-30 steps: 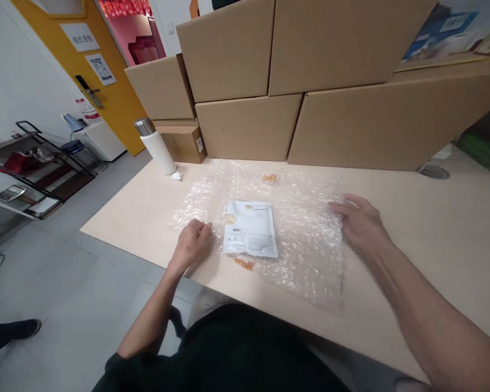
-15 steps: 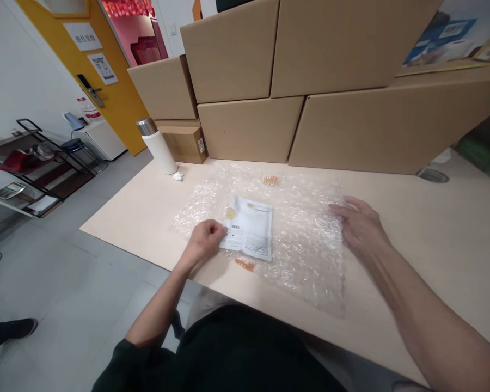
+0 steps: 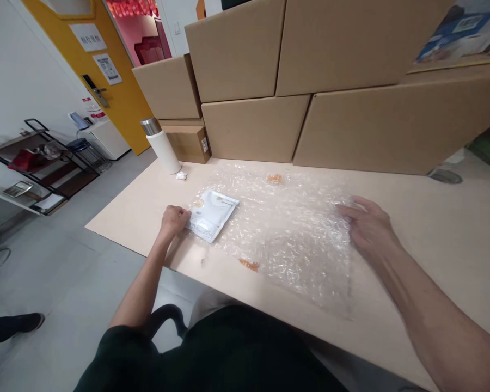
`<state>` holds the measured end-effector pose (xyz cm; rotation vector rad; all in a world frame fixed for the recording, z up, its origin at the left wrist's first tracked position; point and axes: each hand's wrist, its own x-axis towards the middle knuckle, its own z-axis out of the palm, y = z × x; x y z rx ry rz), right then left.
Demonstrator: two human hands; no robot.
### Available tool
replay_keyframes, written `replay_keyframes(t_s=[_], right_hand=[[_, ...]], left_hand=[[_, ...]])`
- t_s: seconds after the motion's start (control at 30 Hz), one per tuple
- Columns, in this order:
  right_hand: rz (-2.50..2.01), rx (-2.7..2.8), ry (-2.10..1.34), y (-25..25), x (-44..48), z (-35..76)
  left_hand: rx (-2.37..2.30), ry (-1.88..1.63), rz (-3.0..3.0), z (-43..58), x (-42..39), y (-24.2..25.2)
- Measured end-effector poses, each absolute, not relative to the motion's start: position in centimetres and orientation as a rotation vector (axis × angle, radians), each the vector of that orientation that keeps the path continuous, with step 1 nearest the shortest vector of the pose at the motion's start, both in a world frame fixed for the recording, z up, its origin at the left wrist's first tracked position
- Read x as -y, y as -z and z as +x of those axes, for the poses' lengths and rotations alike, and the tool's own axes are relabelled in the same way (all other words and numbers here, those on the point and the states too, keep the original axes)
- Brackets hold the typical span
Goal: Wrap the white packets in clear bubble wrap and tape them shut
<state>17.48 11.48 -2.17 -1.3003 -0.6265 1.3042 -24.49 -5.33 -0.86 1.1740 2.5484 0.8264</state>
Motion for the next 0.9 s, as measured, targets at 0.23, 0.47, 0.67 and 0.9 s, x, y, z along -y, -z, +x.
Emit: replay_keyframes(t_s=[0.23,0.47,0.67,0.9], right_hand=[[-1.329,0.629,-1.164,1.9,-13.8,18.1],[-1.461,0.744,-1.017,1.8,-15.2,18.1],[-1.538,0.806,-0.953,2.3,-15.4,17.7],[-1.622,0.902,-0.862,2.7,-15.6,17.5]], left_hand=[[-2.559,-0.693,1.259,-22.3,6.8,1.4],[-2.544,-0.779,1.335,-19.7,9.0,2.1],[-2.596,-0.794,1.331,-18.7,9.5,2.2],[-2.651,-0.664,1.329,-17.4,9.8,1.8]])
